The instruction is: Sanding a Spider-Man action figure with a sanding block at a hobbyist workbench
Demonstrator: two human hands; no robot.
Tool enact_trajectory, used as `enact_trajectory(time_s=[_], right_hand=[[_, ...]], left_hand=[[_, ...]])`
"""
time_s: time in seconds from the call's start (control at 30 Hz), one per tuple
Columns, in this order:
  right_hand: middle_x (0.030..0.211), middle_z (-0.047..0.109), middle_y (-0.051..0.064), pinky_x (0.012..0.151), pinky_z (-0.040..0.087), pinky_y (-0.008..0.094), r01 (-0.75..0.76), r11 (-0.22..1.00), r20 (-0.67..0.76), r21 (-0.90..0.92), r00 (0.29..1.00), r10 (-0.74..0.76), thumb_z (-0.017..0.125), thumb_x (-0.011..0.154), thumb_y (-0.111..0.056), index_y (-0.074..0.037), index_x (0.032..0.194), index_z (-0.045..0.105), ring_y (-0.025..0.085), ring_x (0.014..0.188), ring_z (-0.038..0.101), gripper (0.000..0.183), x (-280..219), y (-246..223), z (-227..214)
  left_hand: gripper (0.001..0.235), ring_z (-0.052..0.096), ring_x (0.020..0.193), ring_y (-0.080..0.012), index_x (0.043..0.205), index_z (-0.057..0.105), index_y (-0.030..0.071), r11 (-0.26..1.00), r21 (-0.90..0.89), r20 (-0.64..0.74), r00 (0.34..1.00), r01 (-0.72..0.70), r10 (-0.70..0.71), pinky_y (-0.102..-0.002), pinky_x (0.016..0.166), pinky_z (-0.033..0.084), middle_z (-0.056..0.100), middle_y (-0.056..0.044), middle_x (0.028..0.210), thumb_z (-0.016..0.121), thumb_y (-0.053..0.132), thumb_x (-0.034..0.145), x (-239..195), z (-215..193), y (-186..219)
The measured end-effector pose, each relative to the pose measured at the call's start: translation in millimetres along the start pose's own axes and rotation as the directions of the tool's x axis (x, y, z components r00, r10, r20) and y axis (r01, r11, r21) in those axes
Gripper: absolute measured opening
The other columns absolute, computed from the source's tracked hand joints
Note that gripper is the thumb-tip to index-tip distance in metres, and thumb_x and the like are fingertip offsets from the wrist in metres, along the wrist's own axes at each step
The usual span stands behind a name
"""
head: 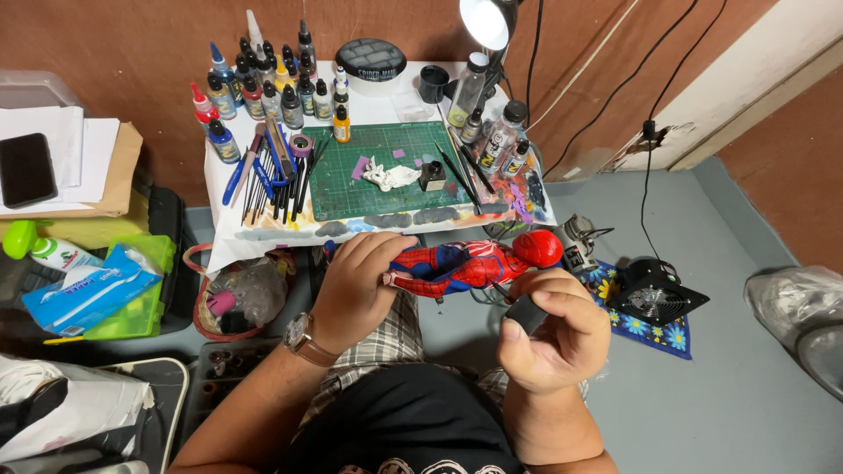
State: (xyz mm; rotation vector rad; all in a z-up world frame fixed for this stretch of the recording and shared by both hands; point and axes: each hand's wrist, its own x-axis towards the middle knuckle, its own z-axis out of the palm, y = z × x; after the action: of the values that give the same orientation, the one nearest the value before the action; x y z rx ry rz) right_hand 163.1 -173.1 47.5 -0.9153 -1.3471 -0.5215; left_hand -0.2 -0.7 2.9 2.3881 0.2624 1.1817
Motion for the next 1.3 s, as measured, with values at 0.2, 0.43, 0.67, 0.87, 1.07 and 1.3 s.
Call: enact_trajectory(time_s=[0.2,0.43,0.67,0.87,1.07,1.3], right_hand=[[0.084,0.055,0.017,0.062,0.052,0.039,-0.017,1.000,0.002,-0.003,1.000,0.017,0.072,0.086,-0.018,-0.001,0.107,0.051,0.031,0.067,0.058,0.034,-1,0,0],[0.084,0.056,0.017,0.063,0.052,0.038,-0.015,0.999,0.008,-0.028,1.000,0.015,0.072,0.086,-0.018,-0.001,0.106,0.051,0.031,0.068,0.060,0.034,0,-1,1],[0.085,0.056,0.017,0.063,0.053,0.039,-0.015,0.999,-0.010,-0.038,1.000,0.015,0.073,0.087,-0.019,-0.001,0.106,0.050,0.031,0.067,0.061,0.034,0,0,1],[0.084,0.056,0.018,0.063,0.054,0.039,-0.019,0.999,-0.025,-0.026,1.000,0.019,0.073,0.087,-0.020,-0.002,0.106,0.050,0.032,0.066,0.062,0.035,1,0,1],[0.071,0.057,0.023,0.052,0.055,0.042,0.102,0.985,0.011,0.137,0.994,-0.105,0.084,0.078,-0.006,0.011,0.096,0.058,0.033,0.057,0.063,0.036,7,14,-11],[0.070,0.056,0.024,0.050,0.056,0.043,0.104,0.984,-0.005,0.143,0.994,-0.105,0.083,0.079,-0.005,0.012,0.096,0.057,0.033,0.056,0.063,0.035,8,14,-8]], left_hand=[[0.064,0.059,0.115,-0.0326,0.133,0.061,0.007,1.000,0.007,0.006,1.000,0.007,-0.007,-0.046,0.100,0.047,0.066,-0.011,0.123,0.053,-0.005,0.070,-2,1,-2],[0.061,0.060,0.113,-0.0328,0.132,0.062,0.006,1.000,0.000,0.002,1.000,0.003,-0.003,-0.046,0.098,0.047,0.066,-0.011,0.123,0.052,-0.004,0.072,-1,0,-1],[0.059,0.060,0.112,-0.0325,0.132,0.062,0.006,1.000,0.007,-0.001,1.000,-0.001,0.001,-0.046,0.097,0.048,0.067,-0.011,0.122,0.053,-0.004,0.074,-1,1,-2],[0.057,0.060,0.113,-0.0326,0.132,0.062,0.007,1.000,0.010,0.000,1.000,-0.002,0.002,-0.046,0.097,0.048,0.067,-0.011,0.123,0.053,-0.002,0.076,-1,2,-2],[0.043,0.066,0.108,-0.0344,0.132,0.065,0.006,0.997,-0.040,-0.106,0.992,-0.071,0.067,-0.044,0.096,0.049,0.067,-0.012,0.112,0.065,0.001,0.089,-1,7,-8],[0.046,0.066,0.110,-0.0350,0.132,0.065,0.006,0.996,-0.041,-0.114,0.991,-0.074,0.069,-0.044,0.096,0.049,0.067,-0.012,0.113,0.064,-0.002,0.087,-1,8,-9]])
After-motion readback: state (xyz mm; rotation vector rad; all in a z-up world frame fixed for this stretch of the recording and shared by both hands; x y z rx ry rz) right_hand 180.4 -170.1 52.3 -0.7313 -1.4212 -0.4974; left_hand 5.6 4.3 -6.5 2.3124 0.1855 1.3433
